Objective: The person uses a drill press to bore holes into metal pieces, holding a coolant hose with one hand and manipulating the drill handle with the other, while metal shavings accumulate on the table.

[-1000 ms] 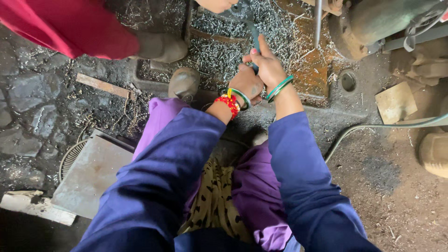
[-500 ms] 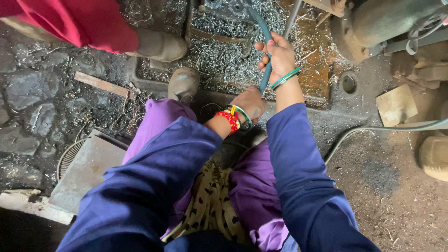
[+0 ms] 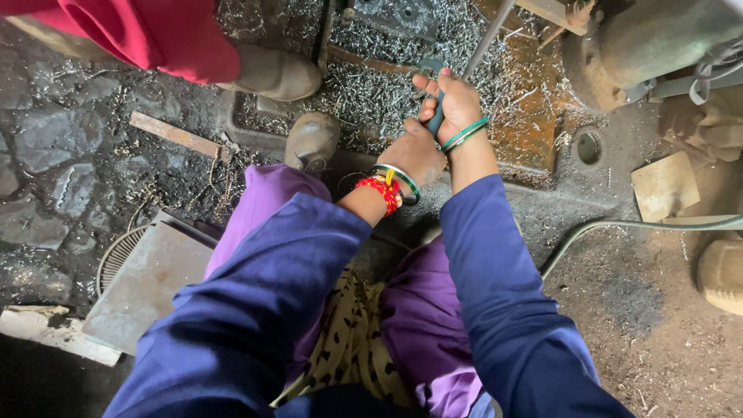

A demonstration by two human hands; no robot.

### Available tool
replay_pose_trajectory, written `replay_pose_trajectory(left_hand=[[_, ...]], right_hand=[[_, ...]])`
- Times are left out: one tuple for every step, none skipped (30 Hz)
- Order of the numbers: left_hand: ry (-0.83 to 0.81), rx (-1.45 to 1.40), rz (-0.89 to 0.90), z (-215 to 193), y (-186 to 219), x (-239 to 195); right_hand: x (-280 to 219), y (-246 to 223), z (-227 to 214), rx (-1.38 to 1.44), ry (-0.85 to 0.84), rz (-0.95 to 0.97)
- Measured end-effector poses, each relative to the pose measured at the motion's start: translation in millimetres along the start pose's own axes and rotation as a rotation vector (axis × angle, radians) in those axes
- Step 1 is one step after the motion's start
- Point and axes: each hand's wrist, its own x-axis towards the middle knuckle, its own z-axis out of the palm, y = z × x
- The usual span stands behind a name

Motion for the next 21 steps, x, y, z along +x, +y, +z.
replay_pose_trajectory(left_hand=[[0.015,0.001,-0.001,-1,0,-1],[0.030,0.006,0.001,-1,0,-1],[0.041,-0.005,0.007,0,-1,-2],[0.053,-0.004,0.022,0,-2,-2],[0.065,-0.004,0.036,2,-4,-2],[0.067,-0.006,0.031,2,-6,0],[0.070,-0.008,0.025,3,-8,1],[0.072,-0.005,0.024,4,-11,3],[0.086,-0.012,0.032,5,-15,5],[0.097,-0.021,0.038,5,-21,8],[0.106,-0.030,0.044,5,-25,11],[0.109,-0.011,0.061,7,-30,12],[0.111,0.007,0.077,8,-33,14],[0.110,0.022,0.090,10,-35,14],[0.089,0.038,0.099,9,-36,14],[0.065,0.051,0.106,9,-36,13],[0.041,0.064,0.113,8,-35,12],[0.031,0.073,0.117,7,-35,11],[0.021,0.082,0.120,4,-36,12],[0.015,0.088,0.121,3,-38,13],[0.014,0.118,0.138,6,-42,14]], right_hand=[[-1,0,2,-0.007,0.003,-0.001],[-2,-1,5,-0.010,0.007,-0.005],[-4,-2,7,-0.014,0.011,-0.009],[-5,-1,9,-0.038,0.005,-0.023],[-8,0,10,-0.062,-0.001,-0.037],[-9,1,13,-0.075,-0.008,-0.064],[-10,4,15,-0.072,-0.006,-0.071],[-12,11,18,-0.064,-0.003,-0.084],[-13,15,20,-0.057,0.001,-0.096],[-15,18,21,-0.033,0.006,-0.065],[-17,22,23,-0.010,0.010,-0.033],[-19,25,24,0.013,0.015,0.008],[-20,25,25,0.058,-0.009,0.002],[-23,26,24,0.099,-0.032,0.001],[-24,25,24,0.141,-0.055,-0.001],[-26,24,25,0.130,-0.022,-0.003],[-24,23,28,0.120,0.010,-0.005],[-24,23,30,0.107,0.044,0.002],[-23,23,31,0.103,0.044,-0.013],[-21,22,33,0.095,0.041,-0.025],[-19,22,34,0.087,0.038,-0.037]])
